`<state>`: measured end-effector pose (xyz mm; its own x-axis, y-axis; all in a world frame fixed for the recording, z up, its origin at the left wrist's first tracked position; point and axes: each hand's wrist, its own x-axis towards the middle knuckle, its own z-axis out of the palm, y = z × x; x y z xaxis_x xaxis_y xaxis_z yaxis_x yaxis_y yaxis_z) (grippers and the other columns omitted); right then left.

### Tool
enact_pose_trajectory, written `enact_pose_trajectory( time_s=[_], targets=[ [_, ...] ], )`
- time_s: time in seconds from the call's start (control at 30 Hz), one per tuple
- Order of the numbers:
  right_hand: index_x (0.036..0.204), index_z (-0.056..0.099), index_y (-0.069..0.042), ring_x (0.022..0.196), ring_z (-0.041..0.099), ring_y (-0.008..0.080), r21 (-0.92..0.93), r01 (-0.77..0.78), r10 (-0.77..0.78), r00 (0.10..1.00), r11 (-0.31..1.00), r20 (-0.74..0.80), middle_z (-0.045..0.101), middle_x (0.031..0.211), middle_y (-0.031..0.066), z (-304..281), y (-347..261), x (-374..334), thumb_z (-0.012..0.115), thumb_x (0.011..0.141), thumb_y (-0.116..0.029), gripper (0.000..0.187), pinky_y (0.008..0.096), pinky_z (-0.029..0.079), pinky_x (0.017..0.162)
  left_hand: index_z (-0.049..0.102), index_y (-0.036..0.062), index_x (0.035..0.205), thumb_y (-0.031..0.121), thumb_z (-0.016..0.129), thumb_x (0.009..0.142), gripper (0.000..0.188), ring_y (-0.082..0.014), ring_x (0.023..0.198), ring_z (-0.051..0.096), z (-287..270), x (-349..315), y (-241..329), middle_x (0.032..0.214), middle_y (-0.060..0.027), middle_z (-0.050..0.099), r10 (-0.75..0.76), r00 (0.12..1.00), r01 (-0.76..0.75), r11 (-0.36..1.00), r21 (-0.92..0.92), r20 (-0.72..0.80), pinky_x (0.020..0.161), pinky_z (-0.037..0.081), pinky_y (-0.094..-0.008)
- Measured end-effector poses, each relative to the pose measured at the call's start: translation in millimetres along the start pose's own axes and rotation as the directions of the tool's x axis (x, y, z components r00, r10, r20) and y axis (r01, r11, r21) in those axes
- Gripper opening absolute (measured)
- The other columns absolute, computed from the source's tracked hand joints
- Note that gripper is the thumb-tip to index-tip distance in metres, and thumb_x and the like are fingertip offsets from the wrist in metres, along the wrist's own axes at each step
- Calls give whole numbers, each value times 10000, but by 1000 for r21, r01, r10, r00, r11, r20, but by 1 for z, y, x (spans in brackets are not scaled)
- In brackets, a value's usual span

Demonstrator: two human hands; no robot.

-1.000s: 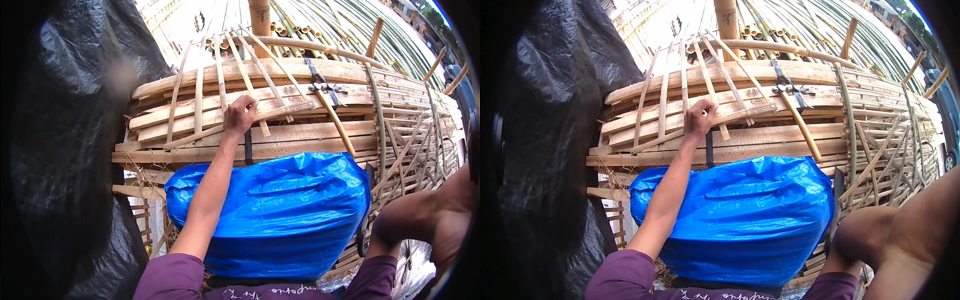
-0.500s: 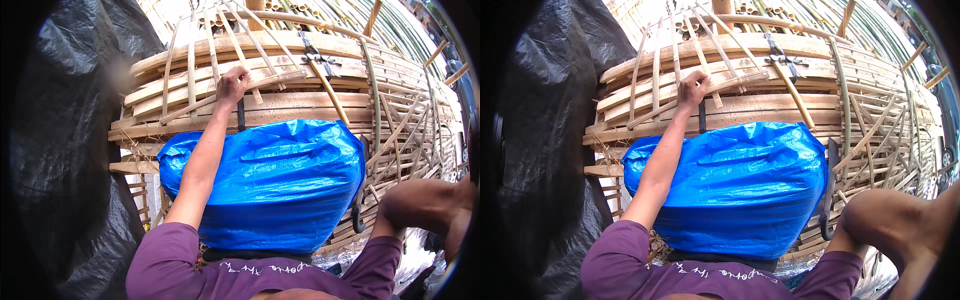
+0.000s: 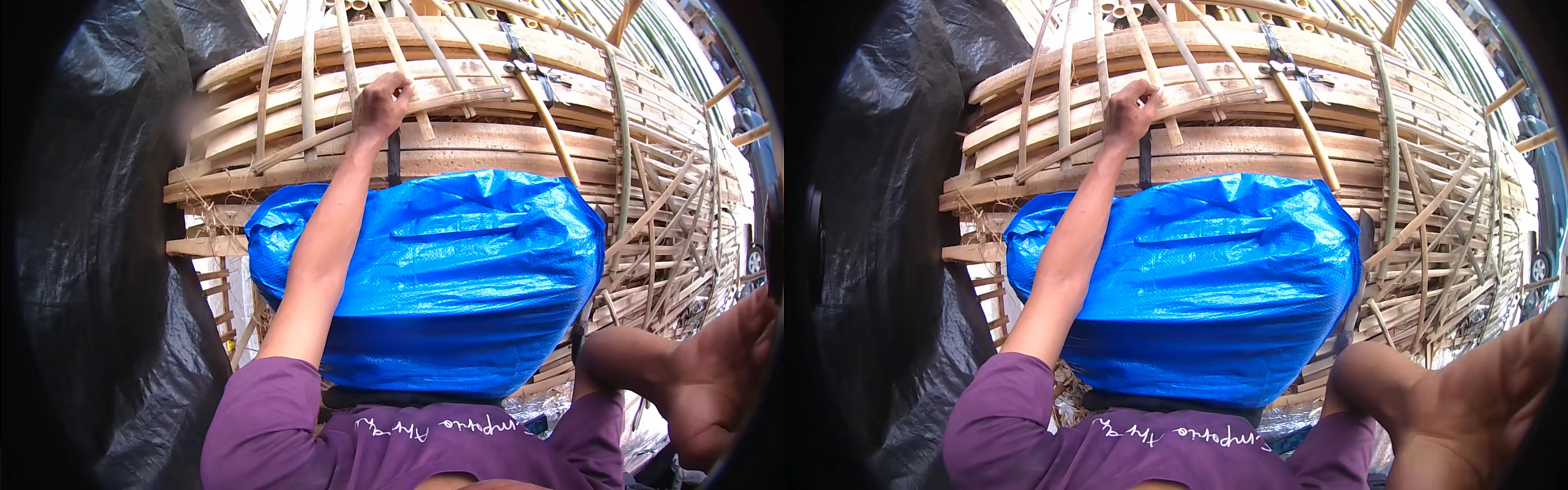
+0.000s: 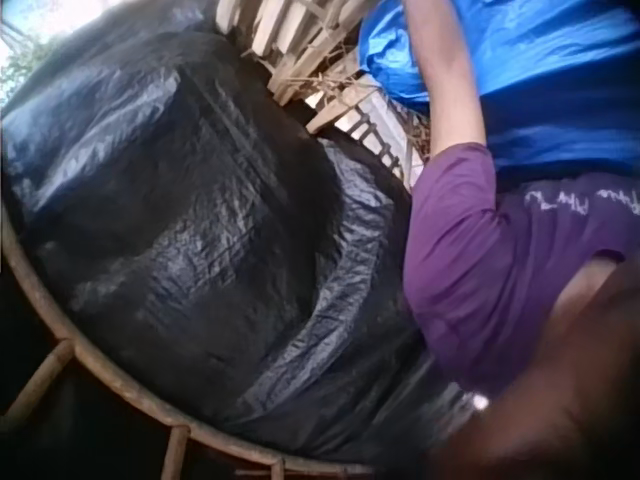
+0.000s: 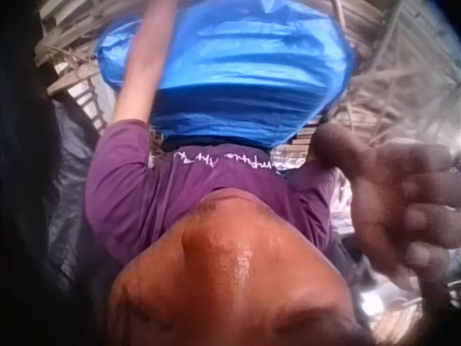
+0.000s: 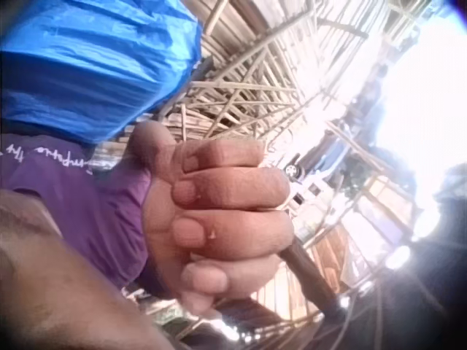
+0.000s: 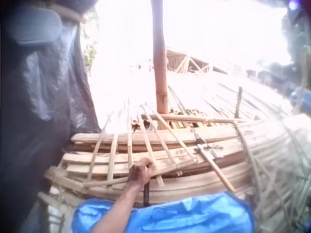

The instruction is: The person positions bamboo strips over a wooden frame and drives nails into the bamboo strips using a hammer.

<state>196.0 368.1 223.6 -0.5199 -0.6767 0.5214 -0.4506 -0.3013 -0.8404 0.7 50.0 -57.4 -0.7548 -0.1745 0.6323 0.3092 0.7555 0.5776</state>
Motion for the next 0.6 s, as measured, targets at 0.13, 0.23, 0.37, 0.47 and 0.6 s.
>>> enact_pose_trajectory(
  time_s=[0.13,0.23,0.37,0.47,0.6],
  targets=[
    [1246,554,-87,871,648,235,7,-67,68,997,998,-45,664,1021,43,17,-1,-14,594,962,-246,328,327,560,721,665,88,859,200,694,844,117,-312,802,687,-7,5,-2,867,-101,702,-18,1000,18,999,50,-2,685,538,-426],
    [1243,563,-87,896,644,227,45,-71,76,991,996,-113,663,1040,43,14,4,-19,589,963,-235,318,324,556,743,682,86,860,196,674,848,111,-291,768,691,-1,13,-5,810,-100,706,10,999,-9,999,33,-40,680,536,-399],
    [1240,576,-88,930,639,215,92,-60,73,987,994,-142,663,1065,43,21,15,-20,582,965,-220,304,321,551,772,707,86,866,241,720,867,156,-182,711,711,-2,15,-20,779,-61,733,16,1000,-15,999,50,-24,638,543,-327],
    [1237,585,-89,956,634,207,142,-51,75,983,989,-170,663,1084,43,21,16,-35,576,967,-209,296,319,547,793,707,91,841,242,727,856,153,-189,733,717,1,5,-14,776,-75,730,34,998,-30,997,78,-52,648,544,-336],
    [1233,598,-90,989,629,196,188,-7,47,976,982,-212,662,1109,42,28,20,-40,569,969,-194,286,316,542,822,708,89,844,228,731,846,141,-202,715,713,-1,7,-10,757,-80,721,25,999,-22,997,77,-39,648,542,-342]
  ],
)
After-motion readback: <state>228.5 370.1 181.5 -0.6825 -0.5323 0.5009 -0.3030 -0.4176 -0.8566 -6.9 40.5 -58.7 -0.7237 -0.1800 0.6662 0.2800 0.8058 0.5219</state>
